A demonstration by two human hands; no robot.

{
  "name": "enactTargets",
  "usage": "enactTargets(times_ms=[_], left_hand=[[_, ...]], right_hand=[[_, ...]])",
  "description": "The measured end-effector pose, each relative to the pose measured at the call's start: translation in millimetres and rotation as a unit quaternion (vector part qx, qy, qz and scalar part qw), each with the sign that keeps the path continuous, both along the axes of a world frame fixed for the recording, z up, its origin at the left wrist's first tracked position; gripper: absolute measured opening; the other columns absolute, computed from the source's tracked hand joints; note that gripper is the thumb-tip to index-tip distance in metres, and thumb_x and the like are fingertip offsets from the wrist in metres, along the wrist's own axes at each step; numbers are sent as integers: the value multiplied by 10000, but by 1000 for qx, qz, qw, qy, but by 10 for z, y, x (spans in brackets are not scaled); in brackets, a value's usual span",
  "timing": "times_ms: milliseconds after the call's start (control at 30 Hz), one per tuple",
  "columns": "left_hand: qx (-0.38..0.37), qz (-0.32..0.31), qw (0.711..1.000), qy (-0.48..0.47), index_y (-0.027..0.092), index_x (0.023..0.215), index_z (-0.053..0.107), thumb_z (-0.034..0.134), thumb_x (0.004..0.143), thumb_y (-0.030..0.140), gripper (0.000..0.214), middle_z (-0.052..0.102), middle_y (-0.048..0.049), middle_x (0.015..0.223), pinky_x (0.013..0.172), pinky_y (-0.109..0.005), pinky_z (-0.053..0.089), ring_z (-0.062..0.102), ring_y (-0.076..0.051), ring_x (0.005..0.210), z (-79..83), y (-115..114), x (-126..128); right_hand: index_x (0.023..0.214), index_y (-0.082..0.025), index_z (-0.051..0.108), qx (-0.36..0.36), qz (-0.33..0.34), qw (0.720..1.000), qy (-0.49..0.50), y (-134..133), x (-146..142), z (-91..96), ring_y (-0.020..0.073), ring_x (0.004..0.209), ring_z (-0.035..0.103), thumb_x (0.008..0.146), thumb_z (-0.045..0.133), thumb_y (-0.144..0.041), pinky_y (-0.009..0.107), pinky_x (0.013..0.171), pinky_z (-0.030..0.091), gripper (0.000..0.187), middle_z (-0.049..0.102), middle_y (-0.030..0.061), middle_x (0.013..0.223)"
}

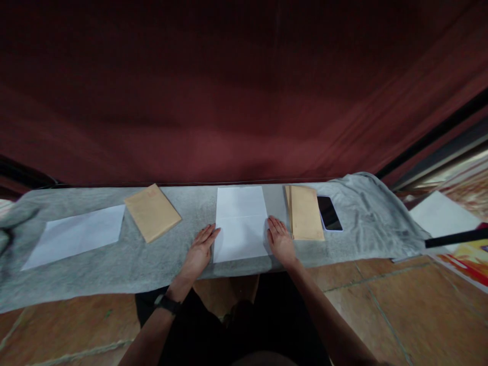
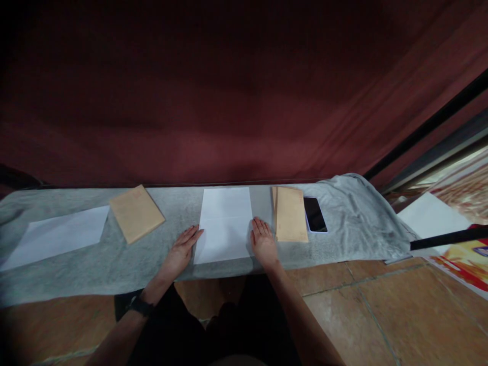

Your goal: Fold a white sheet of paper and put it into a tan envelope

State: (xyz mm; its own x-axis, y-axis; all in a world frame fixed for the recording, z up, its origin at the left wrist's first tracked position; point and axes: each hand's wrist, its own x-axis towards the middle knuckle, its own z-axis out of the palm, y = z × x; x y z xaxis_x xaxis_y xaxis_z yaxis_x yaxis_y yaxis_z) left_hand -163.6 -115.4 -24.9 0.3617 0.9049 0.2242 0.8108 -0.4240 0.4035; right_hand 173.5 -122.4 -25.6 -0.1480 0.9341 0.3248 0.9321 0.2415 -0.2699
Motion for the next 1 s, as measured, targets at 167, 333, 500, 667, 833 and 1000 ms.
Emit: enactTargets(times_ms=[167,333,500,667,833,1000], left_hand=[[-23,-16,999,16,213,1439,547,338,859,5,650,510,-71,1534,1195,-450,395,417,-205,1456,54,-136,16],[-10,-8,999,48,174,1417,567,409,988,253,464,510,-119,1527,1194,-476,384,434,-250,1446,152,-356,202],[18,-23,994,104,192,1393,588,479,990,346,445,548,-128,1491,1193,-501,365,454,-284,1431,224,-534,368],[2,-39,982,186,184,1376,597,425,964,164,447,568,-148,1468,1161,-469,406,502,-268,1396,270,-567,461],[-6,-60,971,233,205,1376,591,342,867,-1,603,562,-142,1475,1130,-450,435,502,-257,1396,333,-603,560],[-2,-42,973,228,127,1311,633,364,874,6,528,594,-189,1428,1104,-459,464,540,-289,1359,401,-614,633]], right_hand=[[1496,-122,473,-12,9,1000,-2,-220,-17,42,250,1425,457,1018,379,-199,456,1203,351,493,519,130,1516],[1502,-139,472,-16,2,1000,9,-400,-69,52,252,1414,475,1011,379,-206,467,1208,344,504,525,117,1511],[1497,-138,478,-8,0,1000,13,-553,-114,33,257,1420,468,1018,360,-199,489,1211,333,497,511,120,1521],[1467,-118,510,-12,5,1000,24,-563,-216,111,272,1443,435,1023,374,-204,502,1208,329,473,482,132,1542],[1482,-133,488,-39,81,995,44,-460,-582,250,241,1462,405,1040,398,-259,439,1208,343,468,428,103,1584],[1448,-188,530,-68,149,986,36,-310,-1027,252,230,1437,440,1057,420,-304,470,1211,329,423,464,84,1564]])
